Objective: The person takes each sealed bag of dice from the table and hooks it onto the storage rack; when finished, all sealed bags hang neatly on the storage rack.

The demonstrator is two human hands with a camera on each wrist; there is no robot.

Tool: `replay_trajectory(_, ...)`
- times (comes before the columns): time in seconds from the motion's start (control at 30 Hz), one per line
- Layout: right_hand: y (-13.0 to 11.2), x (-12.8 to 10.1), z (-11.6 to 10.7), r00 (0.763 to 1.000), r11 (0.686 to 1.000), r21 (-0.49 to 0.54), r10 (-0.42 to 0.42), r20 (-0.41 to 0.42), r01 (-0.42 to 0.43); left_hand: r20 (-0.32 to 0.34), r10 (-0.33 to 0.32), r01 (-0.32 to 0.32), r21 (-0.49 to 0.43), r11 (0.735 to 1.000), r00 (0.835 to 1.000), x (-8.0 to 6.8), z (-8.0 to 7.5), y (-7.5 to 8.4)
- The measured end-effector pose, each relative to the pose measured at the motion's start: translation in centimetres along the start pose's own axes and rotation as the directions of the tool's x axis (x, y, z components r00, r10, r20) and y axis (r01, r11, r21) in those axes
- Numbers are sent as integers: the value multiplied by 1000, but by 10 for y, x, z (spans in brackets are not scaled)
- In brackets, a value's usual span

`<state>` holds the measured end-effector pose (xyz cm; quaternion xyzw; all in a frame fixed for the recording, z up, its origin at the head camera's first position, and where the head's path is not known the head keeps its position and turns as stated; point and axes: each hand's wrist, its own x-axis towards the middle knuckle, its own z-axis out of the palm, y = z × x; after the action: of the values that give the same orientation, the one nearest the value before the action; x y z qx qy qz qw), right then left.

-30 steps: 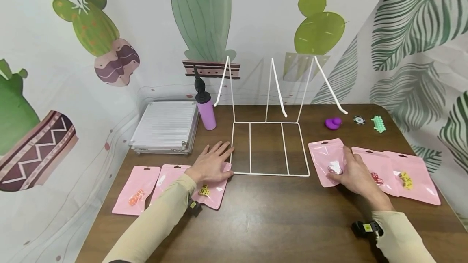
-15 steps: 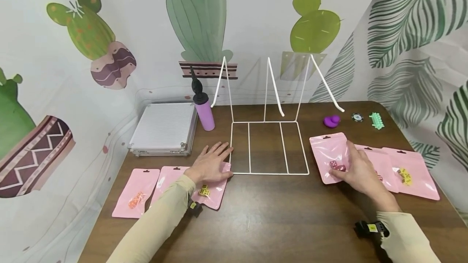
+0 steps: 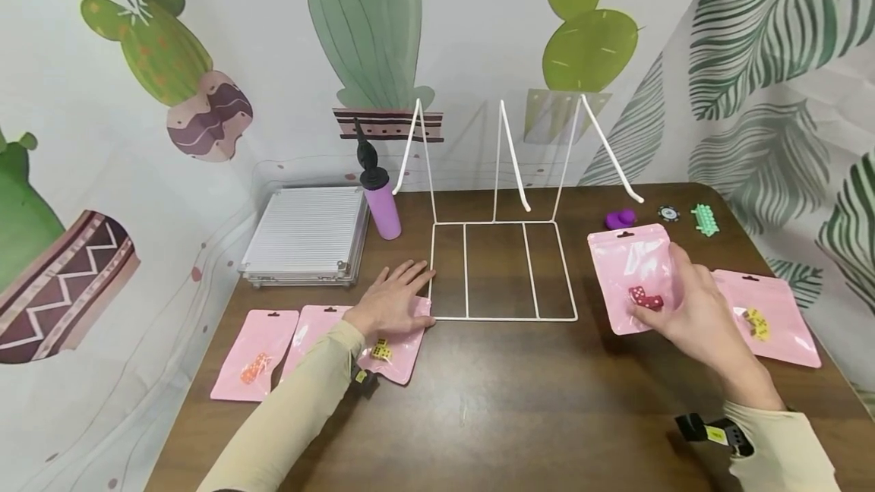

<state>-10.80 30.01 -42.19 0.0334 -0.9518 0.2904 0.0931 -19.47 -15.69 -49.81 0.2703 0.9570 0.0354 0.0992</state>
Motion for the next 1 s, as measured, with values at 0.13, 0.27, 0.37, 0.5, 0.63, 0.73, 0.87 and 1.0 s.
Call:
replay_trajectory(0.13,-10,-2,-11,999,1000,-20,-15,-36,14,-5,8,-8,-8,1000,1000,1,2,-1)
replay_trajectory(0.27,-21,-6,-21,995,999,-23,-48,-85,46,-15,14,-14,-17,1000,1000,0,3,-1)
replay_trajectory(0.37,-29,-9,-28,990,998,-18,-65,-128,64,-17,14,-14,-24,1000,1000,0,3,-2)
replay_trajectory(0.5,-39,-12,-35,982,997,2,-69,-175,71,-9,10,-10,-32,999,1000,0,3,-2)
replay_trajectory(0.63,-46,-15,-42,975,996,14,-81,-208,86,-5,6,-6,-37,999,1000,-1,3,-3)
replay_trajectory(0.73,-49,-17,-46,966,994,28,-100,-240,110,-4,5,-5,-38,999,1000,-1,3,-4)
replay_trajectory(0.87,-54,-23,-49,955,992,33,-104,-279,118,-1,13,-13,-40,999,1000,-1,2,-4)
replay_trajectory(1.0,-59,-28,-55,946,992,23,-108,-305,121,-9,22,-23,-46,999,1000,0,1,-3)
